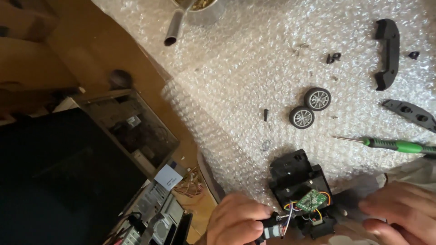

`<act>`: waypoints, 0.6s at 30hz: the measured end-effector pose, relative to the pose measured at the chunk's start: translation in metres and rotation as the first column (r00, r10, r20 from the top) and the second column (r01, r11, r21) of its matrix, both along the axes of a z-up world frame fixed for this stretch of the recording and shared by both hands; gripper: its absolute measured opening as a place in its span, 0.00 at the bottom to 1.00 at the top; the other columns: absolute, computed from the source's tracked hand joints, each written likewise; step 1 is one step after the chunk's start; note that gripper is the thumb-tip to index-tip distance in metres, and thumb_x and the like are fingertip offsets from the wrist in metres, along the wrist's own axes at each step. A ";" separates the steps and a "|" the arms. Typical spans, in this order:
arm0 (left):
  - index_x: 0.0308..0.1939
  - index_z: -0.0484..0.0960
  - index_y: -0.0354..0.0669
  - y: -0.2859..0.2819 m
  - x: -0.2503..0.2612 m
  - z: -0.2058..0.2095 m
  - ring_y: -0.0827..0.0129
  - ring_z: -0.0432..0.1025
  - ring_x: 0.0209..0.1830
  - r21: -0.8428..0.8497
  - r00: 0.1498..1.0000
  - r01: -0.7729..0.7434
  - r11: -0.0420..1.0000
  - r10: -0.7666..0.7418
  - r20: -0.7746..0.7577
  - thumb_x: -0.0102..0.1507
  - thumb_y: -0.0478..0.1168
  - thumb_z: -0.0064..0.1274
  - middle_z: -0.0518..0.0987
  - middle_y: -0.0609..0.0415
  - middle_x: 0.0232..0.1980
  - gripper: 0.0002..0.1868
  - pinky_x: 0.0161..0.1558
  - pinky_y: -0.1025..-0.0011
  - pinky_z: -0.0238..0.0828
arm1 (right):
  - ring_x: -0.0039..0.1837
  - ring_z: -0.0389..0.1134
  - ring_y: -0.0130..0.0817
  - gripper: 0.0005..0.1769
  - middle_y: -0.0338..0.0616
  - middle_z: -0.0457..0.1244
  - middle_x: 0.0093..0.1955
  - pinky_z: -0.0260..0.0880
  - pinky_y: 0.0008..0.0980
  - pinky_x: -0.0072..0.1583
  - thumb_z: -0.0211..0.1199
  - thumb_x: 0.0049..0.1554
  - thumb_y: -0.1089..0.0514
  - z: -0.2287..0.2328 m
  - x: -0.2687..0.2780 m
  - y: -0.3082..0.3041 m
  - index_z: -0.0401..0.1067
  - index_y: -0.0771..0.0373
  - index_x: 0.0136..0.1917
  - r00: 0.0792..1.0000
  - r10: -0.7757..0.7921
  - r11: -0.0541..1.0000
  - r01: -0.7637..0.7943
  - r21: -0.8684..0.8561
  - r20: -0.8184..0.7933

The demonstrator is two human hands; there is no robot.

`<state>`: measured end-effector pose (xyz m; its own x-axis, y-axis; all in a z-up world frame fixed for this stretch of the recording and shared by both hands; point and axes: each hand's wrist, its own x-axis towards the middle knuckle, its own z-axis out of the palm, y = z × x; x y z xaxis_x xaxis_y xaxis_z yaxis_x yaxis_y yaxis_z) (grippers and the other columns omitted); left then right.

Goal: Disassembling and repairing a small electronic device, likely a remote-controlled car chassis, using a screwdriver and handling small components.

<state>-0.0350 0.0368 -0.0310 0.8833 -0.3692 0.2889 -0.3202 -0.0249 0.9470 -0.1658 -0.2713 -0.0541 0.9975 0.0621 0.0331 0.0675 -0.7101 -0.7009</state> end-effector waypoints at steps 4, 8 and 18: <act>0.47 0.72 0.41 0.000 0.006 -0.002 0.61 0.79 0.35 -0.066 0.999 0.023 0.998 -0.020 0.042 0.75 0.40 0.42 0.83 0.44 0.43 0.07 0.36 0.64 0.76 | 0.46 0.73 0.32 0.23 0.31 0.71 0.45 0.75 0.34 0.53 0.67 0.47 0.40 0.026 0.031 0.004 0.76 0.48 0.54 0.996 0.056 0.996 -0.060 -0.068 -0.064; 0.44 0.72 0.42 0.003 0.007 0.004 0.61 0.78 0.32 0.007 0.999 0.046 0.999 -0.046 -0.009 0.72 0.38 0.49 0.83 0.46 0.40 0.05 0.36 0.63 0.76 | 0.41 0.73 0.31 0.27 0.31 0.71 0.44 0.76 0.33 0.49 0.68 0.48 0.40 0.036 0.063 0.009 0.75 0.51 0.58 0.977 0.206 0.971 -0.212 -0.114 -0.059; 0.53 0.73 0.35 0.026 0.013 -0.010 0.49 0.81 0.41 -0.052 0.961 0.272 0.961 -0.269 0.060 0.74 0.33 0.49 0.82 0.37 0.50 0.06 0.45 0.55 0.78 | 0.37 0.71 0.33 0.23 0.35 0.71 0.42 0.72 0.32 0.44 0.69 0.47 0.44 0.039 0.066 0.016 0.76 0.55 0.54 0.983 0.155 0.972 -0.170 -0.164 -0.097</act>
<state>-0.0221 0.0629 -0.0413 0.7359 -0.5732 0.3605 -0.3562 0.1250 0.9260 -0.0999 -0.2557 -0.0151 0.9724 0.2213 -0.0744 0.1388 -0.8043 -0.5778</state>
